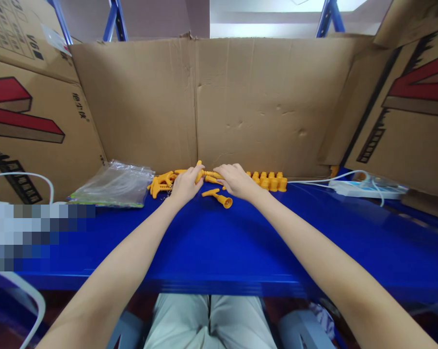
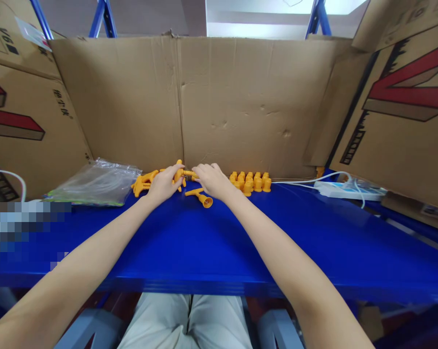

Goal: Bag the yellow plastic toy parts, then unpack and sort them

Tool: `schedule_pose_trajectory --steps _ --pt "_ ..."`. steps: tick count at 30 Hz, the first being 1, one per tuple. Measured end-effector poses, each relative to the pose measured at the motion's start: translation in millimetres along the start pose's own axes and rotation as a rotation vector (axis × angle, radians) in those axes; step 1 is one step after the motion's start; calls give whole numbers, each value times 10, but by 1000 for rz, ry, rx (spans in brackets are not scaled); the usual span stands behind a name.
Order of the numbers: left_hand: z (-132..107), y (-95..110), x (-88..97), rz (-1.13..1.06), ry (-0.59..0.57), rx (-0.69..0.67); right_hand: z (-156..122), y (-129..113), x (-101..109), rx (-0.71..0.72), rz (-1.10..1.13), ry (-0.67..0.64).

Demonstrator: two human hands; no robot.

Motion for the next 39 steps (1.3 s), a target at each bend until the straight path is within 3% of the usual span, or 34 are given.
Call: schedule_pose_trajectory --steps 4,7,11,16,20,22,26,30,35,37,39 --pt "12 121 25 -13 -10 9 -107 147 -105 -151 -65 -95" --pt "23 114 -45 -158 -75 112 -121 150 -28 -167 -148 -86" --pt "-45 61 -328 -619 -376 335 -101 51 157 -83 -264 35" --pt "-169 179 -461 -1118 -666 415 -105 -2 190 -19 -310 129" --pt "-300 278 -493 -1283 -892 491 -110 -57 200 20 -302 182" --pt "-319 293 -480 -1331 -929 506 -103 -99 215 32 -300 196" --pt "-264 264 -411 -1443 -858 483 -88 -89 253 -13 -306 214" --pt "-194 198 -375 -1456 -727 477 -132 227 263 -191 -310 199" --pt "-29 -165 -287 -1258 -171 554 -357 920 337 -583 -291 153" --pt "-25 -377 -204 -1042 47 580 -510 1215 327 -790 -287 46" --pt "-40 -564 -92 -787 213 573 -701 1466 237 -985 -260 -140"
Point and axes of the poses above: each hand's wrist, its own z-axis towards the middle knuckle, its own x-axis out of the back of the hand, y = z × x, the point moved 8 cm from there along z, towards the middle knuckle, and after that the axes turned 3 degrees about -x, right-handed, at the moved point
